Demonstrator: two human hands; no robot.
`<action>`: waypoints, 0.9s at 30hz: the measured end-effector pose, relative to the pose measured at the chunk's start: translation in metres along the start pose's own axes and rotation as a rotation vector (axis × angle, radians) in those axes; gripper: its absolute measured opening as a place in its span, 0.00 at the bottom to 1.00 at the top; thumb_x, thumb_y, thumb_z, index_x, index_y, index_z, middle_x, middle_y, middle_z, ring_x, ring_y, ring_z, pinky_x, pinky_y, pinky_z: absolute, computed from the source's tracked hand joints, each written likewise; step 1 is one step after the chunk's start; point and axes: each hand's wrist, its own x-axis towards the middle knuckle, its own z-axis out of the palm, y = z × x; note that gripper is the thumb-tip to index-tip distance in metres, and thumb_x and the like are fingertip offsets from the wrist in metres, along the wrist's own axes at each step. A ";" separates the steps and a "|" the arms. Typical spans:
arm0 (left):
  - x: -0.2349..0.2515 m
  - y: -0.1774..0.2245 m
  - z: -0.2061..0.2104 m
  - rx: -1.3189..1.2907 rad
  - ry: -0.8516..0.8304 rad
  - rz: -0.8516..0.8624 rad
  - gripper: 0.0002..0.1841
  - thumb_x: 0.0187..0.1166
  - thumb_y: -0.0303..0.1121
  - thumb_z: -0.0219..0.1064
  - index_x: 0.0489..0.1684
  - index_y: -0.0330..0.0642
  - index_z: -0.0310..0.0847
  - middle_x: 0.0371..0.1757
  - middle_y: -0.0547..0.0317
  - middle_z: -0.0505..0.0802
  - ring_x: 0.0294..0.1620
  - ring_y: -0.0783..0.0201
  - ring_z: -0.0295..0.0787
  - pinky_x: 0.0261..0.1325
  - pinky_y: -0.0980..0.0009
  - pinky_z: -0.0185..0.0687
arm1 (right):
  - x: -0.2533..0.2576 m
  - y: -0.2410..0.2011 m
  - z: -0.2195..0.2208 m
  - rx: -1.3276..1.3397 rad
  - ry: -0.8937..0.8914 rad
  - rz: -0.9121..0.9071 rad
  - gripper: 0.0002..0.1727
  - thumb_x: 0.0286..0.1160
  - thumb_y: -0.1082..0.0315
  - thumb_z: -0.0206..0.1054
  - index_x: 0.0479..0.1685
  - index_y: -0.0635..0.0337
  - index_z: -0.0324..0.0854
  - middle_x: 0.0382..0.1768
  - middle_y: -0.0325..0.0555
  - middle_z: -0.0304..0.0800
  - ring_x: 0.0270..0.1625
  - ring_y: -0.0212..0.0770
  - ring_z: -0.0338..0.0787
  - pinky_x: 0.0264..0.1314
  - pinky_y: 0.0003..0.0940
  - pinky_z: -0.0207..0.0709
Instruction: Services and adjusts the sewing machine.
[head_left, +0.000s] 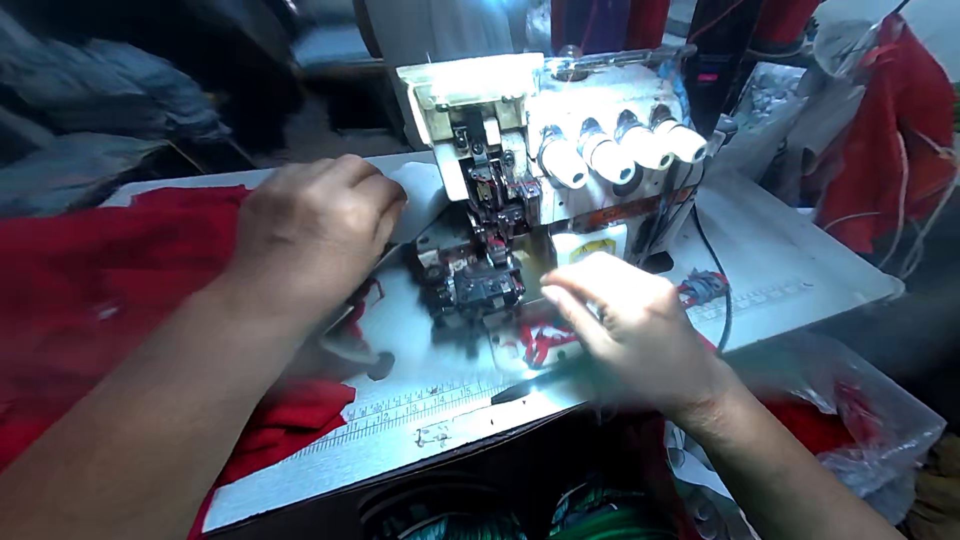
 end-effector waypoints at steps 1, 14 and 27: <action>-0.001 0.005 -0.002 -0.077 -0.017 -0.038 0.13 0.87 0.28 0.59 0.47 0.24 0.87 0.51 0.25 0.90 0.52 0.25 0.89 0.52 0.31 0.79 | 0.004 -0.002 0.002 0.003 -0.002 -0.012 0.11 0.80 0.66 0.66 0.44 0.60 0.93 0.32 0.43 0.89 0.34 0.35 0.89 0.33 0.27 0.81; -0.024 0.039 0.010 -0.184 -0.150 -0.242 0.05 0.77 0.26 0.72 0.39 0.36 0.94 0.38 0.40 0.91 0.41 0.39 0.91 0.42 0.40 0.82 | 0.017 -0.002 0.008 0.011 -0.017 -0.060 0.09 0.79 0.69 0.66 0.44 0.61 0.93 0.33 0.44 0.90 0.34 0.36 0.88 0.33 0.27 0.80; -0.020 0.045 0.024 -0.186 -0.142 -0.382 0.09 0.78 0.25 0.70 0.30 0.27 0.88 0.32 0.34 0.90 0.37 0.35 0.89 0.40 0.38 0.79 | 0.012 0.001 0.009 0.026 -0.055 -0.098 0.09 0.78 0.68 0.66 0.43 0.60 0.93 0.30 0.43 0.89 0.32 0.35 0.88 0.32 0.27 0.80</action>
